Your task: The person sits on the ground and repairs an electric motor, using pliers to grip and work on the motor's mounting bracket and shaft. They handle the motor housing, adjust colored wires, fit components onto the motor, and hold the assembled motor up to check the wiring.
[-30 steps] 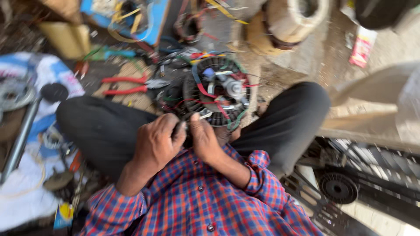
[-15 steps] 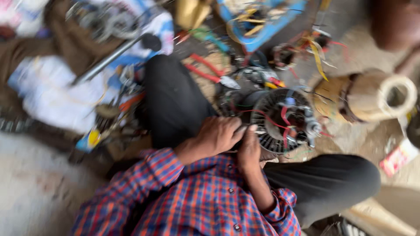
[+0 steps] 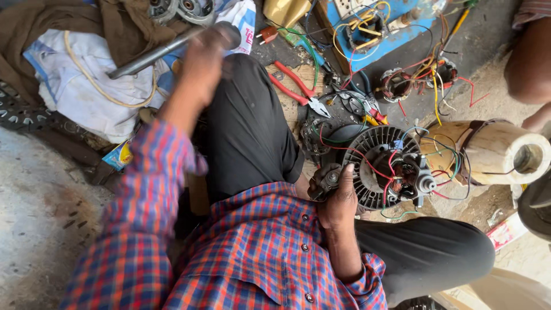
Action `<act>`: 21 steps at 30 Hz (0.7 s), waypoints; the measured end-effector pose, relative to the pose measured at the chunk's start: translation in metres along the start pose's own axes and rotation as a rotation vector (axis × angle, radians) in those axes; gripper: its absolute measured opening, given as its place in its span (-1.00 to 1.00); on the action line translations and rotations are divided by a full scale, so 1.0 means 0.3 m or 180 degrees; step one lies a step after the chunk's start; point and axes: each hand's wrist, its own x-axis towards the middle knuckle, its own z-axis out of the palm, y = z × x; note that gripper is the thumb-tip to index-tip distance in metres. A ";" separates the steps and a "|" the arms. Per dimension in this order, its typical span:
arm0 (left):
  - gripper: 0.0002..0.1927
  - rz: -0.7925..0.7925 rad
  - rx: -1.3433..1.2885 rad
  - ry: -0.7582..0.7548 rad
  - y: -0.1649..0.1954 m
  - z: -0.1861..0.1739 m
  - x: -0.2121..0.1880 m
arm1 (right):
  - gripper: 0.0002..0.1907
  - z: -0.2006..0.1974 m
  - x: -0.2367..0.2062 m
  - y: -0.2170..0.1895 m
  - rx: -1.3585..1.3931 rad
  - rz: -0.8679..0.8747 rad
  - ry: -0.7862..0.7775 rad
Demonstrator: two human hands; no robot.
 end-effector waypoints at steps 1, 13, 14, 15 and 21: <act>-0.70 0.0368 0.0874 0.0374 0.004 -0.055 0.069 | -0.43 -0.001 -0.003 -0.002 0.0006 0.0018 -0.0031; -0.58 0.2281 0.4515 0.1318 0.016 -0.251 0.200 | -0.43 -0.009 0.007 -0.012 -0.0030 0.0016 -0.0004; -0.61 0.2348 0.4447 0.1312 0.016 -0.258 0.197 | -0.43 -0.009 0.008 -0.011 -0.0044 0.0038 0.0028; -0.65 0.2421 0.4388 0.1308 0.017 -0.269 0.195 | -0.43 -0.009 0.009 -0.010 -0.0050 0.0060 0.0055; -0.87 0.3074 0.2378 0.1695 0.027 -0.371 0.183 | -0.45 -0.007 0.016 -0.011 0.0035 0.0068 0.0038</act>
